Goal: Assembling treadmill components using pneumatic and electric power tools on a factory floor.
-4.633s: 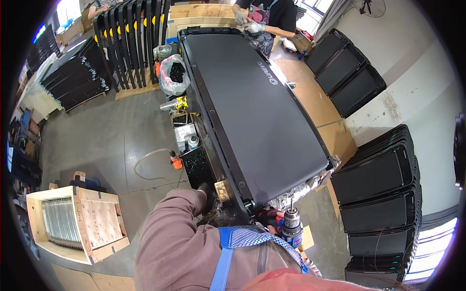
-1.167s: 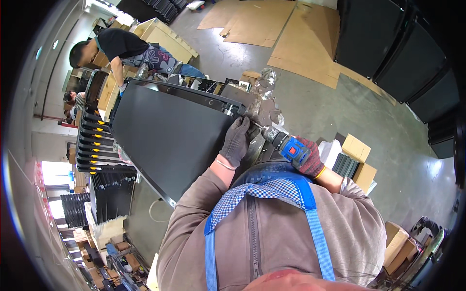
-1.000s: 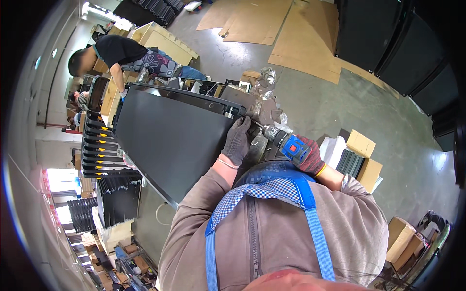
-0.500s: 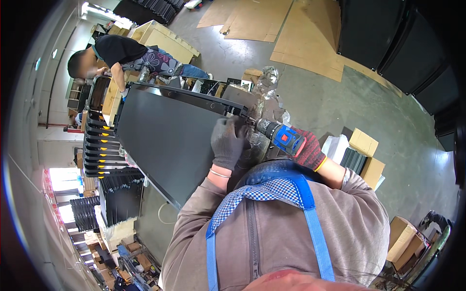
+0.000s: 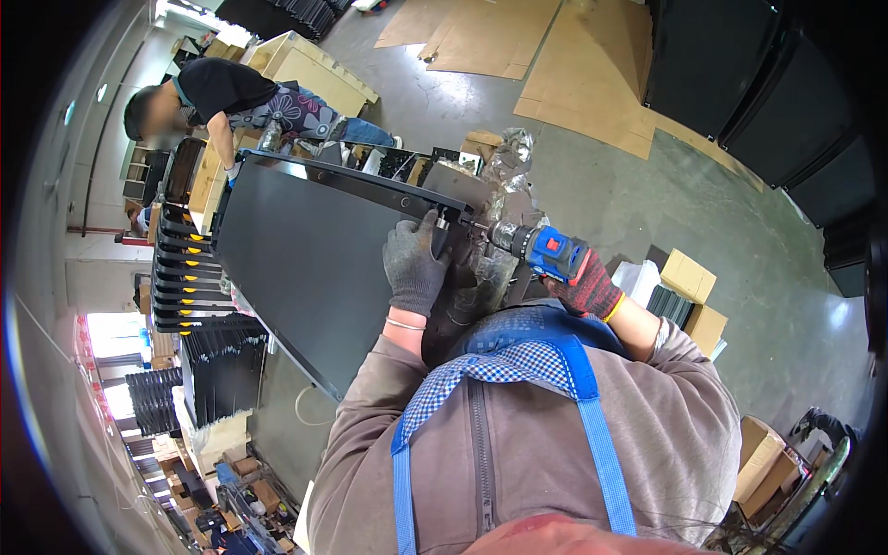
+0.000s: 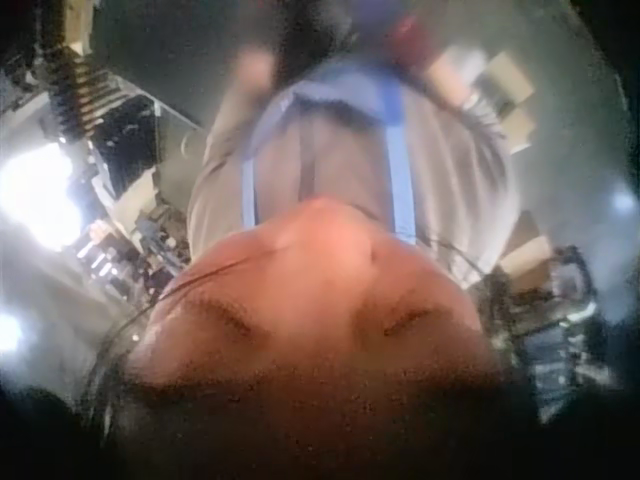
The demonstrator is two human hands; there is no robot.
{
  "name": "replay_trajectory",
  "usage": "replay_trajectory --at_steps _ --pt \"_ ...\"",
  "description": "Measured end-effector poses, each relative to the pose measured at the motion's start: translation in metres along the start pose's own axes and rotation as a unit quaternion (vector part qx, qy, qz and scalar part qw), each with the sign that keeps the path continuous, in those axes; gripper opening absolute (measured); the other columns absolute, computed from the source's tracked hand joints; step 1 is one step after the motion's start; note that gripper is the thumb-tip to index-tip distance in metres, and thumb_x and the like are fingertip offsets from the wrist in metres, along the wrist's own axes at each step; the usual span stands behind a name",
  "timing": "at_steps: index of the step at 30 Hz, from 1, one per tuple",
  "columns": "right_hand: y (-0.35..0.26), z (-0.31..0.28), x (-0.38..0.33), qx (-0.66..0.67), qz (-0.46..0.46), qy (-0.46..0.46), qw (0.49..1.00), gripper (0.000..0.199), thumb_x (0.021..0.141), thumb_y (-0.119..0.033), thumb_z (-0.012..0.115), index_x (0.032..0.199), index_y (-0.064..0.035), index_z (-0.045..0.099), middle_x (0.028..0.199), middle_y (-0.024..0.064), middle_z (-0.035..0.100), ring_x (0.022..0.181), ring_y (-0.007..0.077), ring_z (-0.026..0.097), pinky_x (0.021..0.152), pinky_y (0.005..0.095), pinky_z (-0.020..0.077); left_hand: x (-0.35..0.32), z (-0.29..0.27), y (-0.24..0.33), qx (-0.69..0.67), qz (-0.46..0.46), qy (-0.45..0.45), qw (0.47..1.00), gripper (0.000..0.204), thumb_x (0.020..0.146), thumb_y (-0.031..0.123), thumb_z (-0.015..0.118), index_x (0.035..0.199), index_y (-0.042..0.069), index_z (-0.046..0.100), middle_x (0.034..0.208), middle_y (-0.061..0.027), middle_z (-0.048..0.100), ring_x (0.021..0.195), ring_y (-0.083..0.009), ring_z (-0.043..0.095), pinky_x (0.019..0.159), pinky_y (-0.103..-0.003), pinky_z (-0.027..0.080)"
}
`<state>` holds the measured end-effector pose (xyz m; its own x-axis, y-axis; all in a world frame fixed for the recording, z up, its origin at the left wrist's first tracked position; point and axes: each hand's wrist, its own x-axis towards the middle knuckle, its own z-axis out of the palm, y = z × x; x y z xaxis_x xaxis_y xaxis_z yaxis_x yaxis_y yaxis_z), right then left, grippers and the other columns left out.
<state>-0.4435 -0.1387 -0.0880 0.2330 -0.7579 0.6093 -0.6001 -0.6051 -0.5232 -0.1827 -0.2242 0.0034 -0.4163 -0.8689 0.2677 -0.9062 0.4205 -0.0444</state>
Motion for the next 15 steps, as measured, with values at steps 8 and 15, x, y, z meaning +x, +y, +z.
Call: replay_trajectory --at_steps 8,15 --pt "-0.019 -0.027 0.012 0.122 0.231 -0.131 0.956 0.046 0.067 -0.018 0.072 0.111 -0.0095 0.060 0.099 0.0131 0.065 0.091 0.0349 0.062 0.077 0.0416 0.0527 0.000 0.001 -0.003 -0.016 -0.002 0.009 1.000 0.062 0.061 0.024 0.082 0.119 0.018 0.061 0.095 -0.0109 0.053 0.090 -0.0307 0.055 0.076 -0.042 0.045" --pt "0.002 -0.007 -0.002 0.142 0.203 -0.120 0.961 0.052 0.067 -0.019 0.075 0.115 -0.0105 0.059 0.102 0.0111 0.066 0.094 0.0324 0.064 0.082 0.0392 0.0529 0.003 0.001 -0.005 -0.029 -0.009 -0.007 1.000 0.063 0.061 0.025 0.082 0.119 0.020 0.060 0.095 -0.0103 0.053 0.089 -0.0302 0.056 0.075 -0.042 0.047"
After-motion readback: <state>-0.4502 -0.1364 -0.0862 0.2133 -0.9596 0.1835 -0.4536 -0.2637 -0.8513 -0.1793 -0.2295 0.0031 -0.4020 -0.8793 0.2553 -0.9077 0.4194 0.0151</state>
